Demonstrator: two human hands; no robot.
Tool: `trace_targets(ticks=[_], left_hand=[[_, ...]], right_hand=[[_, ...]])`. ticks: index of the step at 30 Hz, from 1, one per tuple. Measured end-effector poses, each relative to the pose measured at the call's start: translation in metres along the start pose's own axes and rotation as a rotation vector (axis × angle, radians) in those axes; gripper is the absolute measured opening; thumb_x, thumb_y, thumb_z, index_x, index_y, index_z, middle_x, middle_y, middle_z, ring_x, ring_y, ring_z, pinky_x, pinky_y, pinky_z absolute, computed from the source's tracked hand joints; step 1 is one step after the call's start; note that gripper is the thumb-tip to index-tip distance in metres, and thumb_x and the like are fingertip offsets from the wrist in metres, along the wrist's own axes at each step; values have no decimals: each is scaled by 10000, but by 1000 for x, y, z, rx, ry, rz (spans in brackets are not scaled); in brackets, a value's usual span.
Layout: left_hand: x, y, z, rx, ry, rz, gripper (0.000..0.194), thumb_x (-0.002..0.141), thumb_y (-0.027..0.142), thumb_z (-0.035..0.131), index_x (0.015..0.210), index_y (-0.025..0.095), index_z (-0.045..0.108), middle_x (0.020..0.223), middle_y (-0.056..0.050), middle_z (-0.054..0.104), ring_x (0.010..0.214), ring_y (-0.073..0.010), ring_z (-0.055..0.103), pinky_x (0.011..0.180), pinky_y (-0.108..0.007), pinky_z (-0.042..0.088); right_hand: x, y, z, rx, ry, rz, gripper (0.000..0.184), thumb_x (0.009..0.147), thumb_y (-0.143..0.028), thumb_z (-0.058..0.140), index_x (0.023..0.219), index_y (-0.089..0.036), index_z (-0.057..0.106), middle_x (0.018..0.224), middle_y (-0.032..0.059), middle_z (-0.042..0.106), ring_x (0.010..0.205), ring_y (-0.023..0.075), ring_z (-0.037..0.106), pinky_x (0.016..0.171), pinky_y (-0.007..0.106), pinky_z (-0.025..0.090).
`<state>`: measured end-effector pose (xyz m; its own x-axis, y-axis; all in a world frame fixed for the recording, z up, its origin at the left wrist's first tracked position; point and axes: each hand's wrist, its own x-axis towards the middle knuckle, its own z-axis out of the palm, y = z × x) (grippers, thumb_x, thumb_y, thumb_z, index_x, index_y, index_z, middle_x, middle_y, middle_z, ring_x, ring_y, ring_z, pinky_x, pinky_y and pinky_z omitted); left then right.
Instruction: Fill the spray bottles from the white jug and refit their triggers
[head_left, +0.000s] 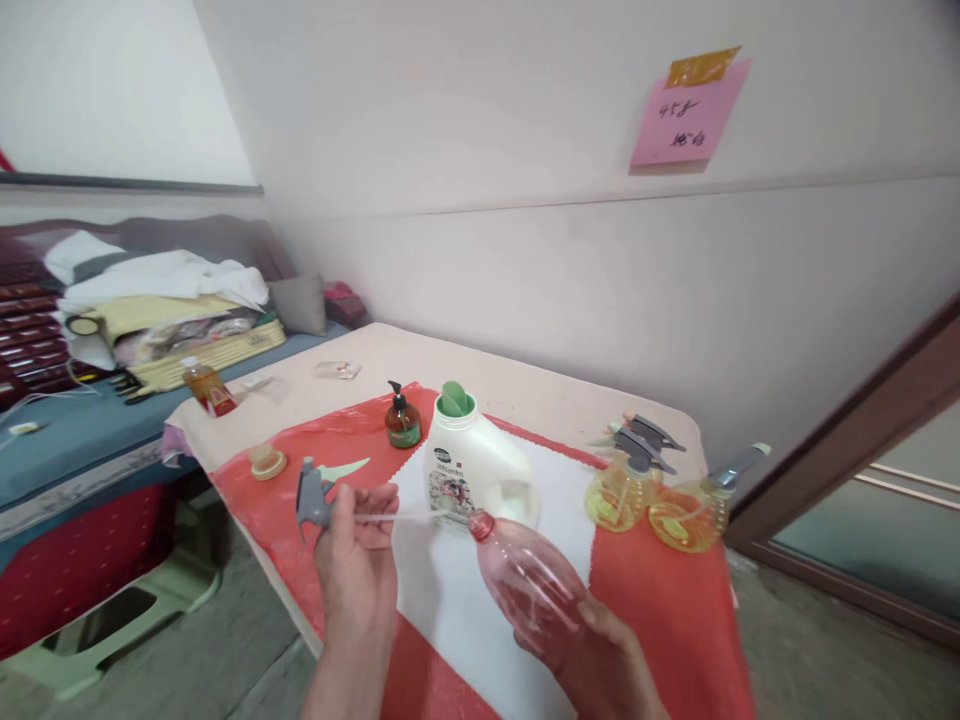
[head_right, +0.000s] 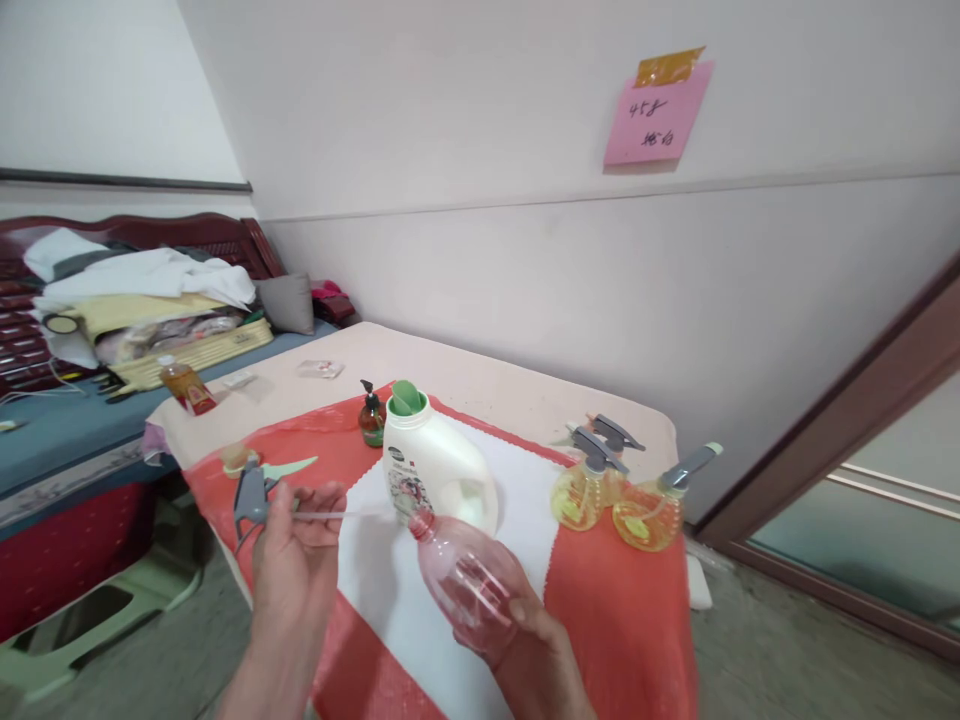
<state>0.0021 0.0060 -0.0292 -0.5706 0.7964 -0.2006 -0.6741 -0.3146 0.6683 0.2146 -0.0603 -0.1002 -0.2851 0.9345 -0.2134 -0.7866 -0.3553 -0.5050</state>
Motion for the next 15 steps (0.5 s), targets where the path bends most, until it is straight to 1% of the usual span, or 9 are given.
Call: trace_targets(ticks=[2, 4, 5, 7, 9, 10, 12, 14, 15], left_hand=[[12, 3, -5, -49, 42, -23, 237, 793, 376, 683, 746, 175, 567, 646, 3, 656, 658, -120, 636, 724, -265, 495], [19, 2, -9, -68, 48, -53, 250, 785, 381, 692, 740, 175, 557, 604, 25, 606, 601, -107, 598, 668, -245, 484], [22, 0, -10, -64, 35, -67, 260, 777, 388, 702, 742, 175, 557, 591, 32, 585, 584, -103, 582, 653, -242, 480], [23, -6, -11, -39, -9, -87, 283, 754, 405, 727, 753, 175, 562, 576, 44, 547, 561, -97, 555, 636, -239, 472], [21, -12, -11, -14, -65, -108, 310, 726, 419, 755, 755, 176, 565, 566, 54, 511, 548, -94, 533, 618, -236, 460], [20, -15, -11, -7, -87, -119, 319, 715, 421, 766, 753, 176, 566, 563, 57, 496, 542, -92, 524, 606, -233, 453], [17, -19, -10, 0, -117, -141, 329, 701, 422, 780, 757, 175, 571, 564, 59, 477, 533, -90, 511, 585, -230, 439], [16, -21, -10, 3, -133, -162, 335, 692, 425, 787, 777, 173, 584, 572, 57, 476, 532, -92, 507, 574, -231, 432], [15, -21, -10, 3, -141, -170, 335, 694, 427, 786, 791, 173, 589, 572, 57, 473, 532, -93, 505, 569, -231, 429]], right_hand=[[-2, -5, -3, 12, 58, -25, 593, 659, -455, 726, 1208, -250, 638, 1281, 99, 617, 1188, 329, 551, 856, 410, 488], [-2, -13, -4, -12, 117, -81, 569, 665, -476, 725, 1194, -280, 643, 1248, 86, 640, 1145, 329, 583, 784, 398, 510], [-1, -18, -2, -44, 136, -120, 573, 665, -483, 723, 1200, -299, 634, 1255, 80, 636, 1133, 333, 590, 777, 409, 513], [3, -32, 8, -122, 151, -194, 587, 665, -496, 720, 1216, -328, 610, 1284, 74, 615, 1133, 345, 589, 828, 456, 504], [9, -50, 25, -213, 148, -271, 576, 674, -470, 727, 1219, -337, 595, 1292, 67, 605, 1137, 343, 585, 895, 480, 480], [13, -60, 35, -262, 137, -312, 561, 685, -449, 729, 1217, -332, 593, 1274, 66, 611, 1128, 330, 590, 912, 469, 475], [22, -79, 58, -365, 121, -395, 522, 681, -384, 752, 1179, -323, 608, 1156, 49, 651, 1035, 281, 624, 859, 409, 500], [30, -97, 79, -463, 122, -424, 513, 680, -349, 764, 1166, -315, 606, 984, 19, 660, 900, 220, 636, 768, 341, 510], [34, -105, 88, -514, 124, -422, 515, 681, -344, 766, 1167, -311, 601, 927, 6, 649, 863, 200, 630, 744, 317, 505]])
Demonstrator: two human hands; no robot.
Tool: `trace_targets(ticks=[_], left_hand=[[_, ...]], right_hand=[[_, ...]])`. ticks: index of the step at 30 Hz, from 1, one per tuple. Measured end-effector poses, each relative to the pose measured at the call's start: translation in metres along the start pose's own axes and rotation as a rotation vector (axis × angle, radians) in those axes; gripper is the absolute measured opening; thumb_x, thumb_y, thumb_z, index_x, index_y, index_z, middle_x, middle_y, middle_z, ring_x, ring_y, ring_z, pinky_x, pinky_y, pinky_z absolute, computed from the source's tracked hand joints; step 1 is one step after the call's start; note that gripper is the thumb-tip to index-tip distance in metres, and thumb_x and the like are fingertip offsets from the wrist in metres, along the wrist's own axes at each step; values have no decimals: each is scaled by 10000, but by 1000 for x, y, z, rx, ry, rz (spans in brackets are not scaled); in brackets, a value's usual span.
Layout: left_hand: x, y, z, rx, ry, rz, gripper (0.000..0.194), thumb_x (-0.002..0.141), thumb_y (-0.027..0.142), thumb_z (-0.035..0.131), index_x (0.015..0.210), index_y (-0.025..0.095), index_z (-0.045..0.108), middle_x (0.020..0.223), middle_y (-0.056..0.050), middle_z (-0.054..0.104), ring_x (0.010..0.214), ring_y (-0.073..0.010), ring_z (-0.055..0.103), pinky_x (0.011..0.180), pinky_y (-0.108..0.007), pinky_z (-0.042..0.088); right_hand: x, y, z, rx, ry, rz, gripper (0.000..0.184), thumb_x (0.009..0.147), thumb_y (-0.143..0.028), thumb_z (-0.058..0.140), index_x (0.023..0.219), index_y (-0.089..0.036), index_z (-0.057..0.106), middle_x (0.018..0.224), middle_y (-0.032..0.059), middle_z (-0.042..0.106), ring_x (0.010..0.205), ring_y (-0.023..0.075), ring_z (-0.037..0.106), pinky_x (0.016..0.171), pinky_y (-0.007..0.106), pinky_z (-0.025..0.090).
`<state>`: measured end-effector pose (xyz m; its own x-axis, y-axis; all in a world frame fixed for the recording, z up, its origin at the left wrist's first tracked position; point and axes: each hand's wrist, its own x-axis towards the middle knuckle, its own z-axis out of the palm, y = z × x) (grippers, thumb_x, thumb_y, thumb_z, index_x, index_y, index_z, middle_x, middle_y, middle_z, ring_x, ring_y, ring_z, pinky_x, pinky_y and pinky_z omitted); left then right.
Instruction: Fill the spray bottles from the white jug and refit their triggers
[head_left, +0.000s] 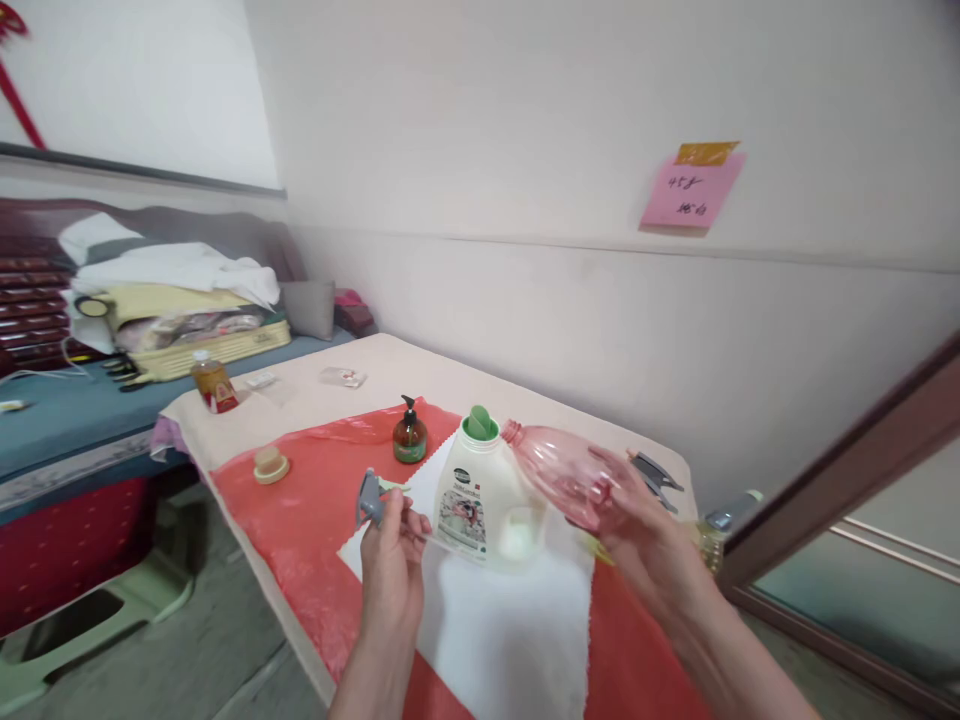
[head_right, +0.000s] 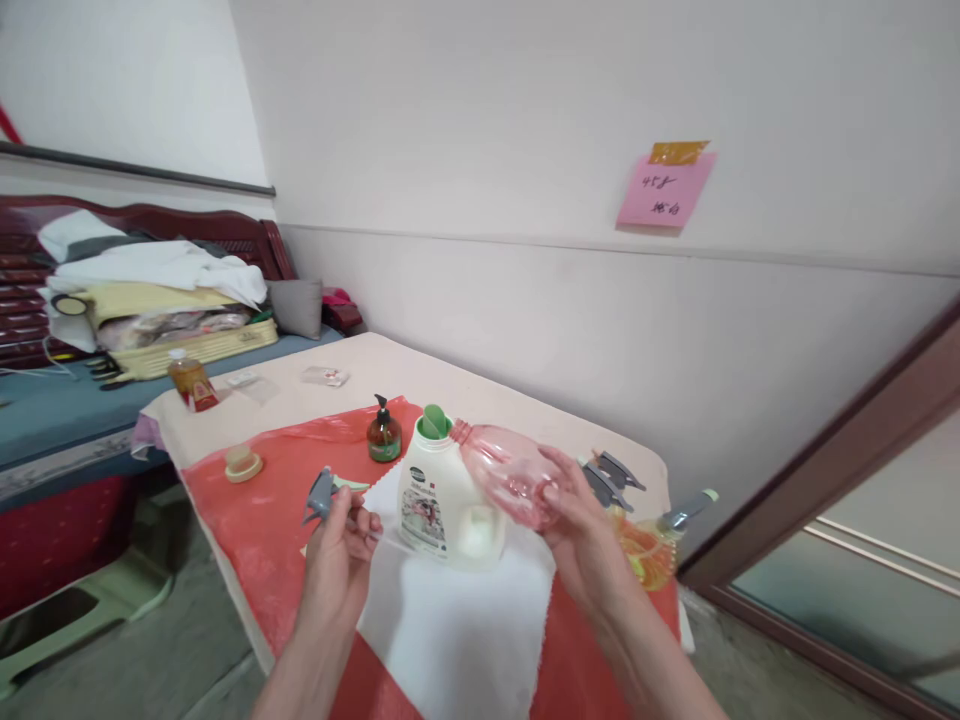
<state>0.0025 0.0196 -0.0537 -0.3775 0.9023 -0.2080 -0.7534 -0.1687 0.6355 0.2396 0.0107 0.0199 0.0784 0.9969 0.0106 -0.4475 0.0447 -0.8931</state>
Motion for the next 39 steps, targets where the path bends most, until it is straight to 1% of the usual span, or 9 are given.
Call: trace_targets(ticks=[3, 7, 12, 14, 19, 24, 29, 34, 39], left_hand=[[0, 1, 1, 1, -9, 3, 313, 718, 420, 770, 811, 180, 592, 550, 64, 450, 530, -95, 492, 565, -228, 422], [-1, 4, 3, 1, -14, 23, 286, 750, 409, 746, 795, 188, 569, 516, 70, 431, 521, -95, 463, 569, -231, 414], [-2, 4, 5, 0, -29, -5, 305, 767, 429, 729, 764, 191, 538, 505, 71, 414, 520, -101, 447, 572, -243, 406], [-3, 6, 5, 9, -35, -28, 325, 772, 454, 719, 753, 194, 524, 501, 74, 395, 522, -102, 444, 575, -242, 400], [-6, 11, 4, 108, -45, -55, 382, 797, 542, 657, 750, 199, 496, 520, 78, 356, 516, -93, 416, 544, -228, 358], [-8, 10, 4, 105, -60, -79, 432, 831, 632, 546, 783, 207, 484, 540, 79, 306, 512, -97, 379, 536, -231, 344], [-10, 8, 4, 149, -104, -70, 437, 845, 625, 528, 740, 214, 424, 556, 75, 286, 520, -97, 365, 542, -233, 339], [-11, 8, 4, 135, -99, -75, 414, 848, 589, 556, 743, 220, 398, 578, 76, 300, 524, -95, 369, 560, -236, 350], [-10, 4, 4, 116, -58, -59, 405, 827, 565, 596, 734, 221, 403, 572, 79, 318, 518, -96, 384, 566, -245, 361]], right_hand=[[16, -24, 13, -177, -22, 0, 508, 704, -357, 753, 1179, -311, 578, 924, -1, 635, 858, 187, 617, 717, 288, 490], [32, -48, 21, -464, -103, -18, 468, 757, -396, 715, 1196, -339, 562, 1127, 6, 602, 869, 179, 601, 721, 299, 494], [46, -73, 36, -794, -140, -22, 539, 763, -481, 701, 1254, -357, 513, 1250, 33, 560, 1060, 260, 569, 828, 379, 489], [51, -83, 46, -896, -139, -33, 575, 751, -508, 697, 1268, -349, 502, 1258, 50, 550, 1083, 285, 559, 852, 415, 471], [61, -102, 73, -1167, -148, -151, 634, 721, -576, 704, 1275, -343, 502, 1228, 68, 561, 1108, 317, 541, 940, 502, 397], [66, -111, 100, -1290, -116, -201, 693, 687, -609, 705, 1278, -306, 507, 1265, 97, 556, 1114, 328, 539, 938, 500, 415], [66, -116, 119, -1382, -111, -253, 689, 678, -606, 705, 1253, -274, 522, 1253, 116, 572, 1104, 343, 548, 913, 496, 435], [67, -115, 123, -1466, -131, -293, 617, 699, -606, 692, 1224, -318, 540, 1221, 74, 599, 1069, 328, 569, 897, 499, 446], [66, -112, 118, -1466, -140, -317, 684, 697, -630, 689, 1284, -324, 518, 1249, 85, 590, 1082, 336, 567, 892, 504, 456]])
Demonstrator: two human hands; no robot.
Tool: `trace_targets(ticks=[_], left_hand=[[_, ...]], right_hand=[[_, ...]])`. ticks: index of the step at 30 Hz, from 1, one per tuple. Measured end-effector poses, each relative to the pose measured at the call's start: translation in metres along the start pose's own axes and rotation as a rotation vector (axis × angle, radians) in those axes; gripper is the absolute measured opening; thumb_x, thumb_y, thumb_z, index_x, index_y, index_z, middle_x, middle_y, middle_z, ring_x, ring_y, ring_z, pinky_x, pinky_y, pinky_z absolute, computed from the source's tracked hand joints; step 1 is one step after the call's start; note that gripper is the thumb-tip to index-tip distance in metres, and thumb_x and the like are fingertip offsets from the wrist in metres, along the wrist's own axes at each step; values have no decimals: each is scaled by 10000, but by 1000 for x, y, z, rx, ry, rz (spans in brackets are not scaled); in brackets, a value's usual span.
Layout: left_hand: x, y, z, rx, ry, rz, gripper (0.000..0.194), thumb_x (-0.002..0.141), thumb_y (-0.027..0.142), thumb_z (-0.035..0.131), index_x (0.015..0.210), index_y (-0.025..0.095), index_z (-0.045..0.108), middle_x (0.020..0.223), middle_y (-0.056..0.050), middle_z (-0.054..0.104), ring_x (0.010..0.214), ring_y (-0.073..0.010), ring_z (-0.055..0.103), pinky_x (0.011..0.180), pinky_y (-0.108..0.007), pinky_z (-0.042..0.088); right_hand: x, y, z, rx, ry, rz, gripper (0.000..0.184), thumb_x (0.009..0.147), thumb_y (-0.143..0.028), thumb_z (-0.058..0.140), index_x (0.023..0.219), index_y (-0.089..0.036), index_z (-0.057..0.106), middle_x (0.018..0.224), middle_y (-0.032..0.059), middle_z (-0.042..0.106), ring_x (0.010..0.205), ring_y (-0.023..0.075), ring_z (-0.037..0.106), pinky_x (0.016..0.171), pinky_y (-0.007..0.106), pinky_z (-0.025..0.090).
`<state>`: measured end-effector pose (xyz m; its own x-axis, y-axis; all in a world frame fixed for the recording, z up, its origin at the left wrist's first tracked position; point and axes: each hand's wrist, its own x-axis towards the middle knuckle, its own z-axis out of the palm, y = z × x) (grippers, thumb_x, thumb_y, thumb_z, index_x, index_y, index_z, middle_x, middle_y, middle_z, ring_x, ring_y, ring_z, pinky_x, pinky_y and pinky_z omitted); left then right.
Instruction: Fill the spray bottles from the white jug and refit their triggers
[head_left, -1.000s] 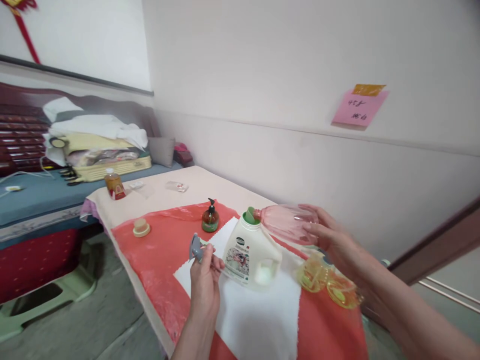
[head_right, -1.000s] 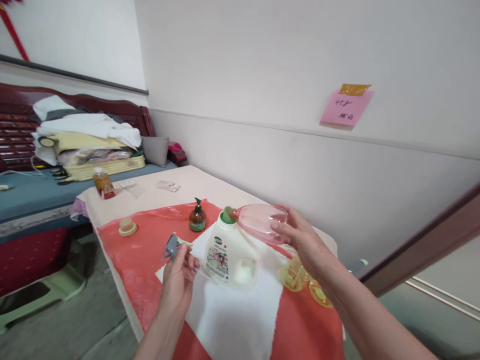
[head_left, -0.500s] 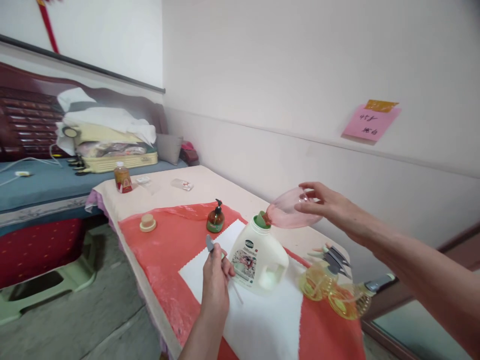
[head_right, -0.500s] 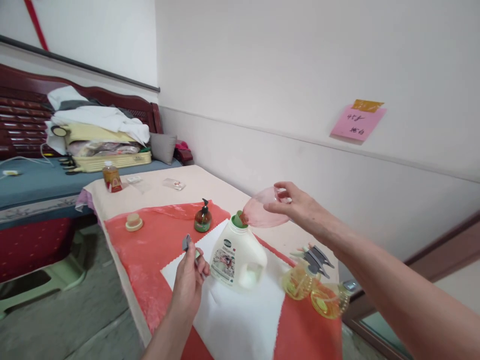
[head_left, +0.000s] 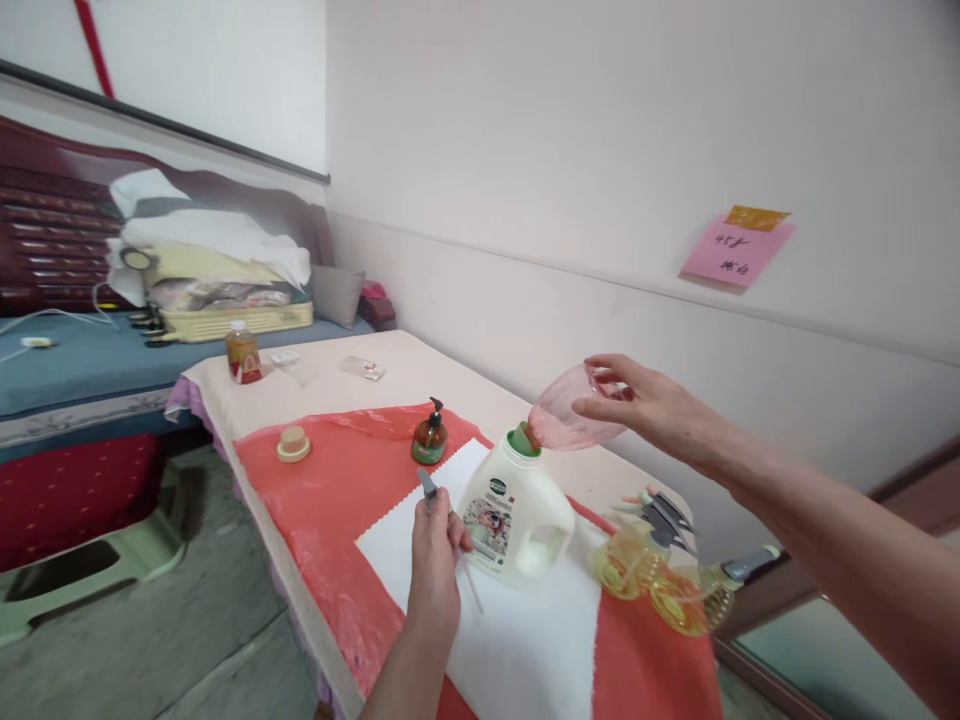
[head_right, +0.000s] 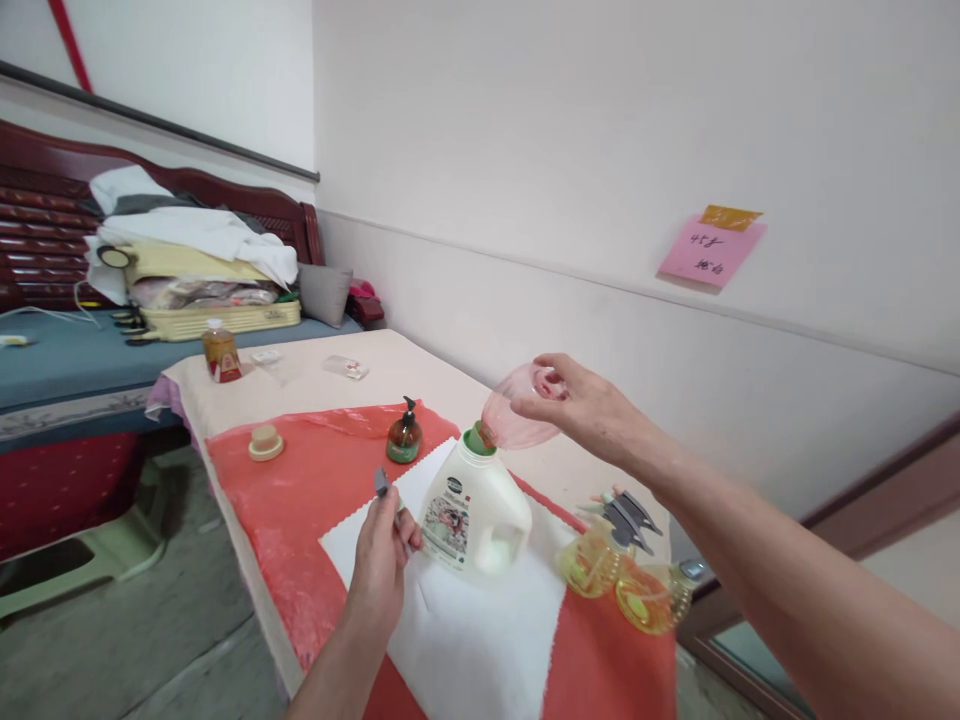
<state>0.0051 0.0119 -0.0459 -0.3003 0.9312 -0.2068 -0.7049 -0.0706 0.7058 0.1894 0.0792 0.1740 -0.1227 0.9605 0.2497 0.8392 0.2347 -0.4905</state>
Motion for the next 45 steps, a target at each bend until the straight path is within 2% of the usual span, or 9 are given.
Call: trace_targets(ticks=[12, 15, 19, 22, 25, 29, 33, 38, 45], left_hand=[[-1, 0, 4, 38, 25, 11, 324, 807, 507, 629, 813, 219, 478, 607, 55, 470, 612, -130, 509, 651, -277, 435], [2, -4, 0, -2, 44, 13, 319, 811, 505, 639, 928, 224, 542, 771, 1, 601, 800, -160, 599, 779, -314, 466], [5, -7, 0, -69, 130, 55, 316, 780, 467, 697, 963, 225, 609, 979, -37, 626, 1027, -184, 592, 849, -318, 464], [6, -6, 2, -94, 187, 126, 302, 758, 465, 720, 908, 217, 635, 947, -29, 632, 1003, -176, 604, 845, -308, 464], [7, -5, 2, -123, 194, 156, 314, 764, 482, 712, 885, 206, 626, 875, -29, 647, 937, -175, 628, 866, -325, 460], [9, -6, -1, -128, 220, 203, 320, 784, 477, 696, 921, 200, 617, 900, -44, 653, 926, -181, 635, 877, -344, 461], [7, -8, 0, -86, 201, 221, 332, 792, 492, 681, 925, 196, 614, 907, -47, 652, 870, -174, 640, 823, -325, 476], [-3, -17, 7, -83, 168, 174, 312, 800, 459, 686, 953, 195, 621, 927, -62, 663, 888, -183, 634, 824, -337, 486], [-37, -39, 21, -65, 56, 103, 297, 795, 418, 708, 1001, 213, 644, 1121, -90, 668, 1134, -246, 595, 963, -394, 463]], right_hand=[[-34, 25, 14, 208, 118, 9, 669, 718, -587, 702, 1318, -371, 502, 1271, 39, 580, 1191, 325, 509, 992, 495, 409], [-54, 48, 35, 474, 210, 91, 653, 706, -560, 738, 1286, -382, 497, 1305, 21, 556, 1184, 297, 519, 984, 446, 433], [-92, 80, 74, 1009, 303, 337, 528, 692, -495, 768, 1161, -356, 567, 1242, 3, 599, 1081, 248, 590, 889, 374, 490], [-126, 98, 103, 1455, 270, 517, 403, 714, -501, 734, 1054, -314, 625, 1133, 16, 659, 1019, 243, 627, 817, 355, 521], [-159, 118, 132, 1674, 221, 643, 426, 747, -552, 669, 1077, -284, 650, 1133, 62, 682, 1058, 285, 624, 799, 387, 533], [-187, 146, 164, 1672, 183, 715, 485, 716, -556, 699, 1114, -280, 660, 1078, 71, 705, 1002, 278, 646, 843, 400, 523], [-195, 159, 179, 1598, 158, 717, 468, 694, -529, 748, 1091, -294, 666, 1063, 41, 697, 919, 239, 656, 797, 364, 519], [-196, 146, 180, 1579, 101, 672, 440, 725, -494, 745, 1101, -283, 657, 1105, 56, 665, 885, 219, 642, 716, 323, 497], [-201, 131, 186, 1707, 72, 552, 437, 755, -478, 718, 1132, -271, 641, 1162, 71, 634, 959, 220, 609, 783, 321, 474]])
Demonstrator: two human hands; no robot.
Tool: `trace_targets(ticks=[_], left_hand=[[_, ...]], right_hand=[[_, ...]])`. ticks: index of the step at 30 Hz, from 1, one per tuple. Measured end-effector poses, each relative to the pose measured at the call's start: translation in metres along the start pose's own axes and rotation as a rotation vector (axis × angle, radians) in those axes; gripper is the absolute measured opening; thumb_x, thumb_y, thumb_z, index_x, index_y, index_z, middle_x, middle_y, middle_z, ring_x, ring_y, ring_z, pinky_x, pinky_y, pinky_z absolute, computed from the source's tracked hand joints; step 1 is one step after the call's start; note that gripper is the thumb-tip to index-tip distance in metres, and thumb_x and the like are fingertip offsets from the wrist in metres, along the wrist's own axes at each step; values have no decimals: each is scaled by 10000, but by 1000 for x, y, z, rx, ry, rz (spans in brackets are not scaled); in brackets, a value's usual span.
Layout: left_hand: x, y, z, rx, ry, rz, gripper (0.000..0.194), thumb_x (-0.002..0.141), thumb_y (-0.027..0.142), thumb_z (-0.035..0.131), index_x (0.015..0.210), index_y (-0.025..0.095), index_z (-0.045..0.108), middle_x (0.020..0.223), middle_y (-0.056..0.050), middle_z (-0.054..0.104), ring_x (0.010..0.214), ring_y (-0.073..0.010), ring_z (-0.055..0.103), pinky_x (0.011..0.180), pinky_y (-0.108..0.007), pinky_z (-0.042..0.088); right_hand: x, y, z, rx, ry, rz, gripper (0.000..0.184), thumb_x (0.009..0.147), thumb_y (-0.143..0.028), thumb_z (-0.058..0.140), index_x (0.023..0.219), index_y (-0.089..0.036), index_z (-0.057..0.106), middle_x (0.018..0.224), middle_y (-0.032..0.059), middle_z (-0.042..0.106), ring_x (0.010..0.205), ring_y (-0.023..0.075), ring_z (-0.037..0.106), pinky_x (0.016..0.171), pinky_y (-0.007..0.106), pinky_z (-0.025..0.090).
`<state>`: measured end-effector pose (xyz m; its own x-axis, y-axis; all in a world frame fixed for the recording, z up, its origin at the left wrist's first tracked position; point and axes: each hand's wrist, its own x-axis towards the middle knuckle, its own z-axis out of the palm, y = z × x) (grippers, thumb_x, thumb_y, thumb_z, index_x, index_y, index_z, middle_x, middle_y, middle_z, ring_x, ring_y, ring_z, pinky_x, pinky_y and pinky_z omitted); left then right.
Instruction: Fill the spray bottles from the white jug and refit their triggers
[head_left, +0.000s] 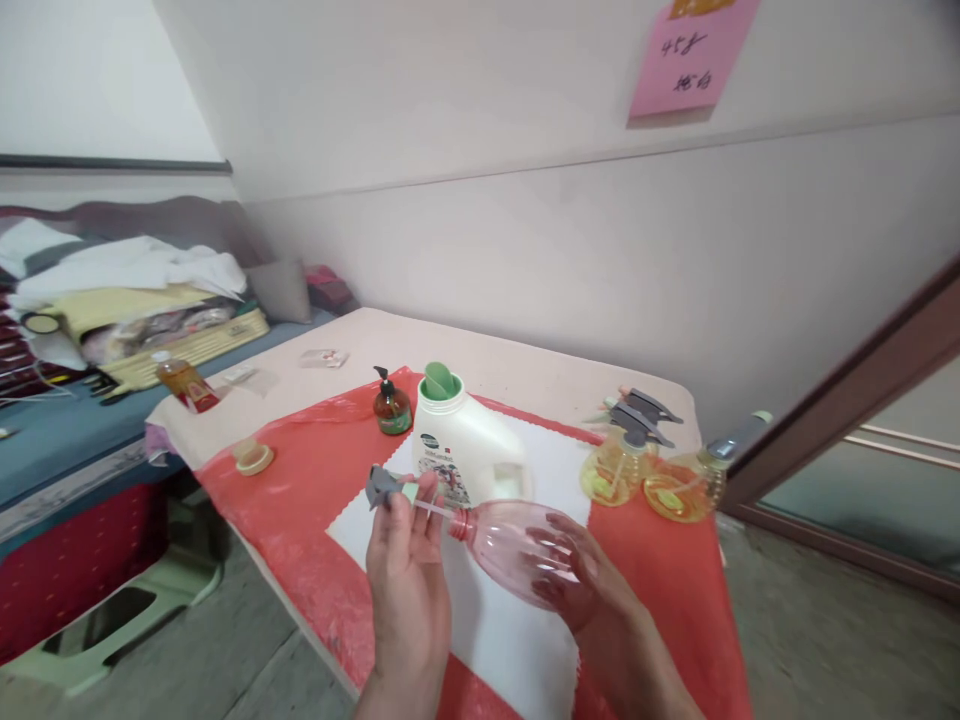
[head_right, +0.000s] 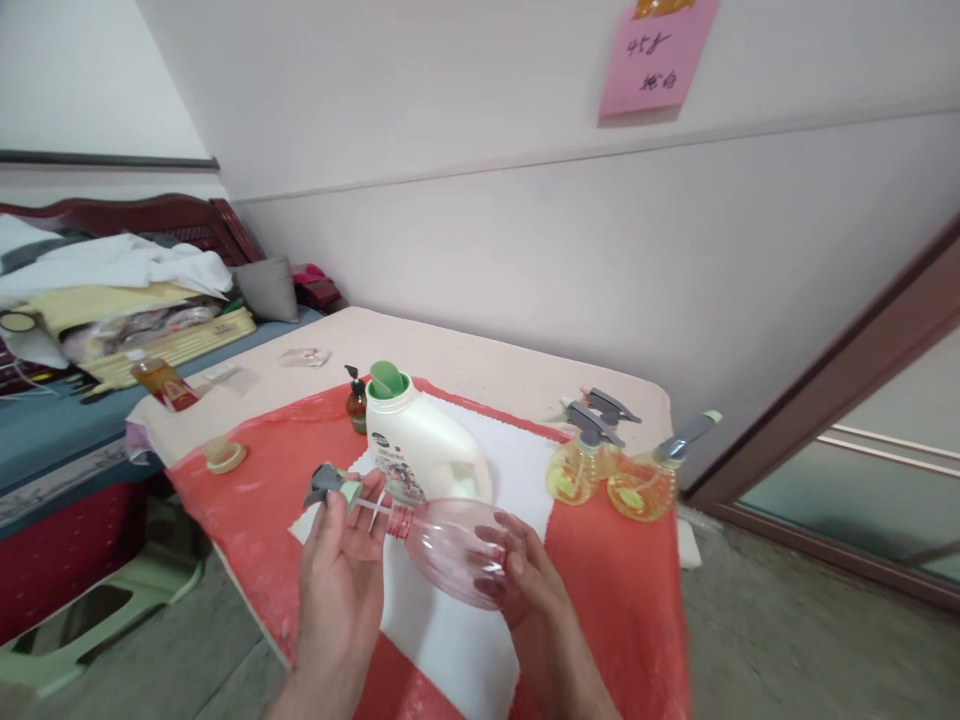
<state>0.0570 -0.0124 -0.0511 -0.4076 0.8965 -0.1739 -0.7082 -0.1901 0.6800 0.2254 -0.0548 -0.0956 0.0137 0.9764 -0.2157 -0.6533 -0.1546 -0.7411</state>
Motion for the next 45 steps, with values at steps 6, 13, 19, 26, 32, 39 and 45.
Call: trace_targets(ticks=[6, 13, 19, 26, 32, 39, 45], left_hand=[[-30, -13, 10, 42, -87, -125, 413, 838, 468, 642, 1133, 180, 652, 1259, -140, 626, 1236, -271, 528, 1034, -410, 411], [-39, -19, 15, 40, -116, -88, 327, 854, 396, 645, 1110, 194, 665, 1170, -105, 660, 1119, -229, 602, 980, -373, 467], [-34, -21, 8, 90, -142, -58, 328, 859, 370, 644, 1131, 188, 658, 1201, -117, 649, 1125, -241, 604, 987, -386, 461], [-32, -20, 2, 132, -240, -80, 309, 840, 350, 663, 1103, 187, 660, 1153, -120, 668, 1116, -255, 601, 996, -408, 431], [-25, -15, 2, 141, -228, 0, 279, 847, 352, 650, 1065, 178, 661, 1072, -109, 688, 1061, -249, 620, 1006, -424, 411], [-17, -8, 1, 145, -241, -41, 323, 830, 365, 669, 1092, 177, 658, 1120, -124, 678, 1069, -251, 613, 999, -424, 407], [-17, -7, 2, 145, -224, -26, 280, 832, 367, 666, 1019, 159, 685, 1076, -119, 692, 1070, -248, 615, 987, -402, 418]], right_hand=[[-5, -3, -3, 1, -78, -38, 580, 695, -487, 754, 1205, -275, 576, 1279, 91, 574, 1044, 246, 576, 830, 337, 455], [-6, -7, -2, -8, -36, -61, 571, 712, -452, 742, 1217, -268, 549, 1307, 96, 548, 1104, 264, 552, 855, 353, 443], [-6, -3, 1, -8, -30, -52, 582, 693, -465, 773, 1196, -266, 560, 1286, 98, 565, 1068, 259, 586, 850, 351, 456], [1, 12, -5, -74, 76, 206, 649, 793, -762, 482, 985, -163, 636, 911, 133, 689, 690, 218, 658, 513, 259, 428], [-1, 4, 7, -168, 65, 69, 789, 689, -701, 672, 1331, -310, 434, 1360, 138, 487, 611, 172, 647, 464, 276, 446], [-3, 10, -5, -256, -82, 187, 782, 768, -761, 520, 1296, -184, 486, 800, 108, 687, 447, 147, 577, 410, 224, 359], [-1, 14, -3, -134, -105, 119, 893, 631, -686, 733, 1367, -300, 409, 1358, 158, 511, 683, 188, 667, 464, 247, 451]])
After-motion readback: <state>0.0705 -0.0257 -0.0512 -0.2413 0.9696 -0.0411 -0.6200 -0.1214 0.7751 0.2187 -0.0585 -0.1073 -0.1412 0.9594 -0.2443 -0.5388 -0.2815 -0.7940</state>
